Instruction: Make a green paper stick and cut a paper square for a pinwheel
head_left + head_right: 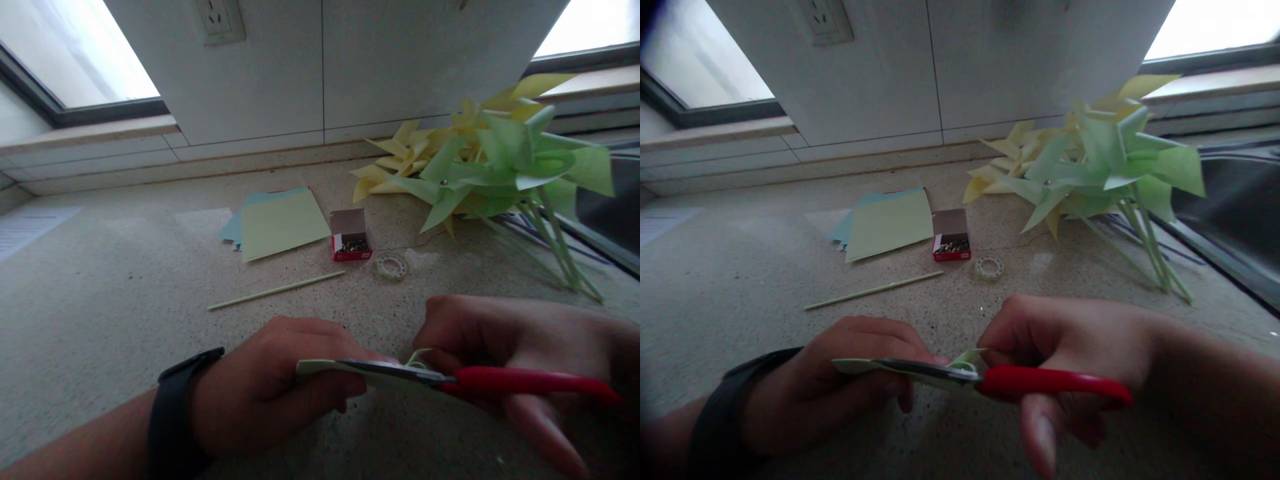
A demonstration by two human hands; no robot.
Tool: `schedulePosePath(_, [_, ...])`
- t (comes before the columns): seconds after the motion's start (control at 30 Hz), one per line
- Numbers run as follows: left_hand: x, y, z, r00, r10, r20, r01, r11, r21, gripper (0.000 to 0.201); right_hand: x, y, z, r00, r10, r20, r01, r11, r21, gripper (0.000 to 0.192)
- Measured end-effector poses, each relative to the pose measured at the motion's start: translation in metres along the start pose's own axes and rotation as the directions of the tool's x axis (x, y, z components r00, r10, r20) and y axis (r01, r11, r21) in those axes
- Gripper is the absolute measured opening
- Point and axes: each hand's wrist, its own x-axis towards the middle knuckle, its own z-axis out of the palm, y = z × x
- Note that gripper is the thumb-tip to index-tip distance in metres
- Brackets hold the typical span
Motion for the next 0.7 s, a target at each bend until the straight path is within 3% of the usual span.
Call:
schedulePosePath(0.3, [-0.003, -0.004, 0.005, 0.996, -0.061, -0.059, 0.061, 0.998, -0.003, 0.03, 0.001, 0.01, -0.002, 0.991, -0.076, -0.11, 0.077, 0.997, 0.005, 0.054])
schedulePosePath(0.57, [-0.008, -0.001, 0.006, 0.98, -0.125, -0.158, 0.127, 0.992, 0.004, 0.035, 0.0, 0.004, -0.014, 0.988, -0.149, -0.05, 0.147, 0.988, -0.045, 0.054])
schedulePosePath(0.7, [-0.011, -0.003, 0.005, 0.967, -0.229, -0.115, 0.212, 0.967, -0.138, 0.042, 0.0, 0.012, -0.017, 0.971, -0.233, -0.061, 0.226, 0.969, -0.097, 0.056])
